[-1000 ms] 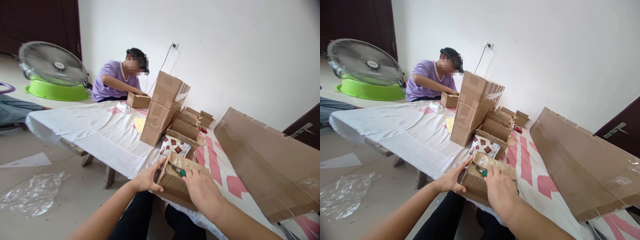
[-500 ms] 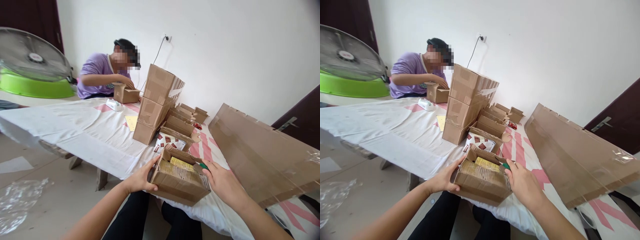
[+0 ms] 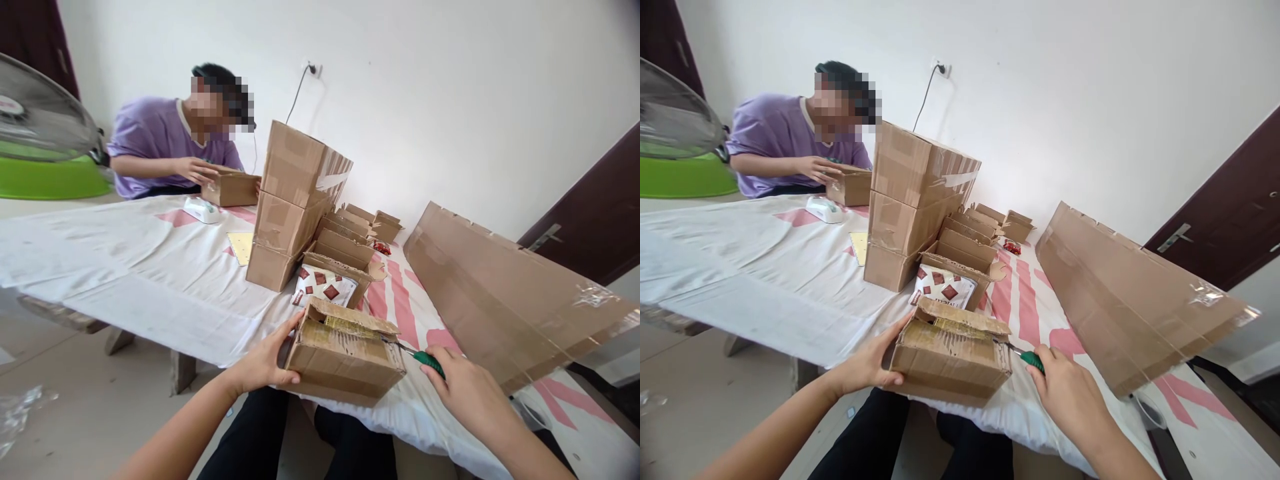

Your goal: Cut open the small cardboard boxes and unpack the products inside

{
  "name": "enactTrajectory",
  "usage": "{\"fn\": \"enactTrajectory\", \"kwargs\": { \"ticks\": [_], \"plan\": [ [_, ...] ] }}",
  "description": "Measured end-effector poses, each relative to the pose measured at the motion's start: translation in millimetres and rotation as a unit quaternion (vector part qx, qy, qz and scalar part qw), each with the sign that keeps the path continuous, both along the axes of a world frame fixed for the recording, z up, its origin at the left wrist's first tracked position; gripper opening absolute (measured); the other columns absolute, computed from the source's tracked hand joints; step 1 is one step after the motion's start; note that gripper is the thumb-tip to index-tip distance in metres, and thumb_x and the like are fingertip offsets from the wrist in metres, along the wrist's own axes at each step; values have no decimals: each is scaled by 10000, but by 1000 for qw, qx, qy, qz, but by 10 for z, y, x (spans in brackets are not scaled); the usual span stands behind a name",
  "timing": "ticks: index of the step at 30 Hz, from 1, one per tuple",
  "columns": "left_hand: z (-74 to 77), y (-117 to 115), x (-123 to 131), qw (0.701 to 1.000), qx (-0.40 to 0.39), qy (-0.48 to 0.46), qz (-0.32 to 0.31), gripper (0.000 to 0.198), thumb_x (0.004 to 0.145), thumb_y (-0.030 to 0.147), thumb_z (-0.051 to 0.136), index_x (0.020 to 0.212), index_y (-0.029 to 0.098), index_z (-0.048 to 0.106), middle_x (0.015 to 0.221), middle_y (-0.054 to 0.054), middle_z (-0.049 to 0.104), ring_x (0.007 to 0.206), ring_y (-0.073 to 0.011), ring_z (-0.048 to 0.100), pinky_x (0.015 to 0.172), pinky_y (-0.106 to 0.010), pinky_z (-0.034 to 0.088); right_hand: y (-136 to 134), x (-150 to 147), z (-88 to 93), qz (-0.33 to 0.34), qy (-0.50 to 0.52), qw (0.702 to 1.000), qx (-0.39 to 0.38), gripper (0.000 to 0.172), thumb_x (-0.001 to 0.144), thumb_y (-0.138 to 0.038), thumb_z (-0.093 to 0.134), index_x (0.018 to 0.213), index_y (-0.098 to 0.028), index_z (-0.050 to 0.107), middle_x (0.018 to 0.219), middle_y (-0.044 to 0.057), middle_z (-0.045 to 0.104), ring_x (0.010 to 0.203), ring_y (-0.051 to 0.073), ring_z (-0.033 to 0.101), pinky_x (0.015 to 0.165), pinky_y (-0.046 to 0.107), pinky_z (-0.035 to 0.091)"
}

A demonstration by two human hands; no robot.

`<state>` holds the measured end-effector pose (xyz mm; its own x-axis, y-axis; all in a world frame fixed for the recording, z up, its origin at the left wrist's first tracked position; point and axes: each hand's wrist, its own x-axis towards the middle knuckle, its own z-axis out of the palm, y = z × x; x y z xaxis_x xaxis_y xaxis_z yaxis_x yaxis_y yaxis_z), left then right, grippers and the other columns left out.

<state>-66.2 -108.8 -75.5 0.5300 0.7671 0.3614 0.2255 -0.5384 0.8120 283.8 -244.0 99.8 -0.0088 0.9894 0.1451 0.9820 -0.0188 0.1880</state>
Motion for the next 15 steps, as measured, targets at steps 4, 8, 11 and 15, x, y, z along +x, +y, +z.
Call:
{"fn": "enactTrajectory", "kwargs": {
  "ticks": [4, 8, 11, 15],
  "plan": [
    [-19, 6, -3, 1000, -2, -3, 0, 1213, 653, 736, 714, 1571, 252, 87, 1642, -140, 181, 1484, -389, 214, 1201, -530, 201, 3, 246, -102, 30, 137, 990, -15, 311, 961, -442, 429, 1119, -253, 619, 1117, 67, 726, 953, 242, 704, 765, 350, 526],
    [-37, 21, -6, 1000, 5, 0, -1, 1254, 620, 760, 716, 1573, 237, 90, 1639, -151, 187, 1484, -395, 205, 1201, -525, 204, 40, 567, -472, 62, 211, 975, -18, 306, 940, -431, 482, 1120, -229, 624, 1133, 92, 720, 1023, 242, 686, 864, 360, 531],
    [-14, 11, -5, 1000, -2, 0, -1, 1253, 621, 763, 714, 1572, 233, 94, 1635, -157, 196, 1481, -389, 221, 1203, -524, 194, 72, 762, -860, 53, 192, 980, -17, 255, 906, -359, 508, 1066, -225, 654, 1078, 92, 728, 988, 258, 693, 850, 385, 541],
    [20, -7, -3, 1000, -4, -4, 3, 1251, 619, 756, 722, 1572, 245, 93, 1629, -159, 215, 1473, -393, 241, 1198, -535, 200, 170, 860, -1157, 37, 139, 989, -20, 272, 832, -245, 535, 1045, -205, 698, 1040, 115, 731, 1000, 307, 691, 852, 445, 542]
  ]
}}
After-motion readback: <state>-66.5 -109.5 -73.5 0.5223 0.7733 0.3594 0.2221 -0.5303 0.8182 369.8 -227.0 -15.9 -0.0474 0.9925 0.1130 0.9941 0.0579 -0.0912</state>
